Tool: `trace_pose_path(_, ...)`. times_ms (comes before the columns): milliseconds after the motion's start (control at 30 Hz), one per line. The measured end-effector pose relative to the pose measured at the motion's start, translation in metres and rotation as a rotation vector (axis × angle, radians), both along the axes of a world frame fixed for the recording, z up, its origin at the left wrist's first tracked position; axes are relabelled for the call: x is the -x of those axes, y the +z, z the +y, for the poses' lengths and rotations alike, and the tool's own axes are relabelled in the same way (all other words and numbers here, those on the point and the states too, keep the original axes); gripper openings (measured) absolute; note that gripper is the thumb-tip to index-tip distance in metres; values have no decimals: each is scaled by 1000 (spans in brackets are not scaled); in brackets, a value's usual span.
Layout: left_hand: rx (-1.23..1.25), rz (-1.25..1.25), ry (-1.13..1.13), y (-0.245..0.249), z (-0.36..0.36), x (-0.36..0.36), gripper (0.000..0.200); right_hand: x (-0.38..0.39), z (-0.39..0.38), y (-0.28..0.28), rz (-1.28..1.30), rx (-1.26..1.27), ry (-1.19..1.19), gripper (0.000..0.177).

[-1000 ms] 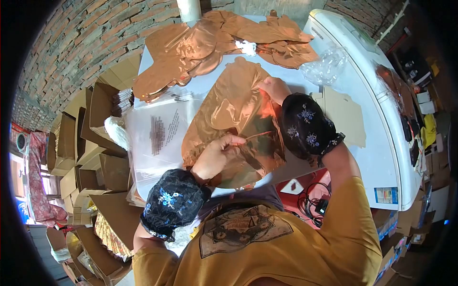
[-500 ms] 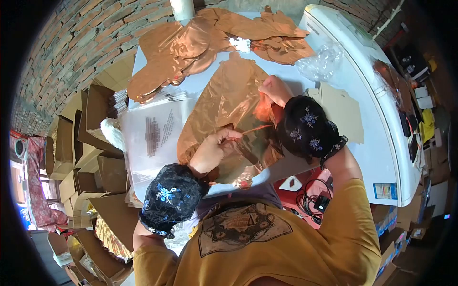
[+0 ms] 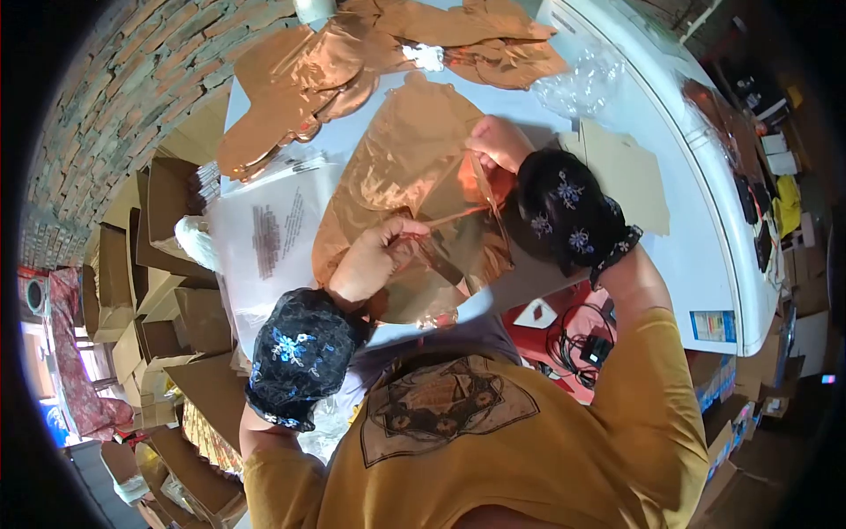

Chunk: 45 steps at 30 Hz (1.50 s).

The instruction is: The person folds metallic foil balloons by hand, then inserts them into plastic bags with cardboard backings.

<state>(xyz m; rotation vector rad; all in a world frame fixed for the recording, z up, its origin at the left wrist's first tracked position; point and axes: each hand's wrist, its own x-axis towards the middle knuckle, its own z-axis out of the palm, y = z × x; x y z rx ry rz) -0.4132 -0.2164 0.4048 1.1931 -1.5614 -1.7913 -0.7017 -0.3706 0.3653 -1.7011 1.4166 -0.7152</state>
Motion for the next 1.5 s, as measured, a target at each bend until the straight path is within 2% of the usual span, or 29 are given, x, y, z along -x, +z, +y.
trace_pose_path(167, -9, -20, -3, 4, -1, -2, 25, -8, 11, 21, -39, -94, -44, 22)
trace_pose_path(300, 45, 7, 10, 0, 0, -4, 23, -9, 15, 13, -170, -55, -50, 26)
trace_pose_path(400, 63, -14, 17, 4, 3, -6, 23, -12, 11, 13, -28, -1, -42, 28)
trace_pose_path(500, 79, -58, 34, 10, 2, -10, 24, -16, 10, 16, -50, -10, -22, 27)
trace_pose_path(633, -42, 71, 68, 27, -3, -13, 25, -22, 9, 16, 91, 49, -47, 26)
trace_pose_path(800, 60, -33, 23, 26, -7, -19, 24, -25, 9, 14, 195, 59, -59, 26)
trace_pose_path(933, 26, 18, 68, 23, -2, -16, 25, -25, 7, 10, 199, 52, -51, 25)
trace_pose_path(1033, 105, -71, 41, 10, -2, -19, 25, -24, 7, 10, 199, 80, -42, 23)
trace_pose_path(1133, 112, -39, 66, 10, 4, -15, 26, -25, 10, 14, 214, 109, -23, 20)
trace_pose_path(1233, 38, -108, 58, 19, 6, -16, 28, -25, 14, 18, 245, 119, -24, 19)
trace_pose_path(1500, 168, -226, 69, 20, 7, -23, 25, -22, 9, 8, 195, 44, -35, 20)
